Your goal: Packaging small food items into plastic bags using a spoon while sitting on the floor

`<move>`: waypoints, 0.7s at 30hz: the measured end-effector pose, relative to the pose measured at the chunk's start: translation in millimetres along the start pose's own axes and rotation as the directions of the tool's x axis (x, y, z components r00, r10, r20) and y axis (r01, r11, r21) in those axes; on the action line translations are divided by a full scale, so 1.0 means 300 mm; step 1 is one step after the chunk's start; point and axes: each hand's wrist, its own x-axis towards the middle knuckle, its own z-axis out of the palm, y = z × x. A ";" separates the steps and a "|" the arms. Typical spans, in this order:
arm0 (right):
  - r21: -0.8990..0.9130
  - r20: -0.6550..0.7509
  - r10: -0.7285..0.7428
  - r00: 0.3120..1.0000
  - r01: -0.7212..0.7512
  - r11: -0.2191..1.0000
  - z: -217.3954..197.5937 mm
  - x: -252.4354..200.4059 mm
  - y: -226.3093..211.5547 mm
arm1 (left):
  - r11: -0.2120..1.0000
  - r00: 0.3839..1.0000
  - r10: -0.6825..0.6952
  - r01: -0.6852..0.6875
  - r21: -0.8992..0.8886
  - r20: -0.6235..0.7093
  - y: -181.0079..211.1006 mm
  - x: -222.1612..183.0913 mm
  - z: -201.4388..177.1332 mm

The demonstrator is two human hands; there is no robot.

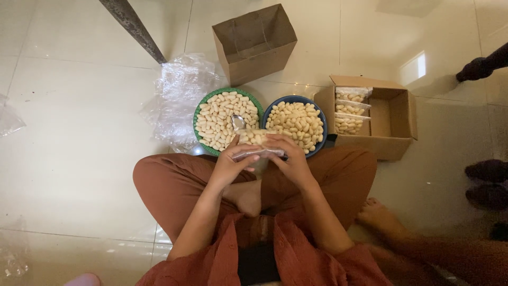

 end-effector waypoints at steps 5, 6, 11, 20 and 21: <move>0.088 -0.035 0.085 0.996 -0.081 0.993 0.013 -0.029 0.019 | 0.999 0.999 -0.039 0.039 -0.012 -0.005 0.079 -0.020 0.016; 0.150 -0.051 0.132 0.990 -0.123 0.981 0.015 -0.029 0.024 | 0.998 0.998 -0.055 0.055 0.001 -0.007 0.055 -0.014 0.009; 0.336 -0.034 0.187 0.982 -0.165 0.927 0.031 -0.052 0.063 | 0.995 0.997 -0.023 0.031 0.097 -0.078 0.128 -0.043 0.048; 0.285 -0.005 0.218 0.976 -0.207 0.936 0.024 -0.033 0.021 | 0.979 0.994 -0.073 0.056 0.196 0.077 0.166 -0.044 0.064; 0.301 -0.007 0.219 0.976 -0.206 0.931 0.024 -0.034 0.010 | 0.988 0.994 -0.042 0.026 0.152 0.102 0.144 -0.039 0.050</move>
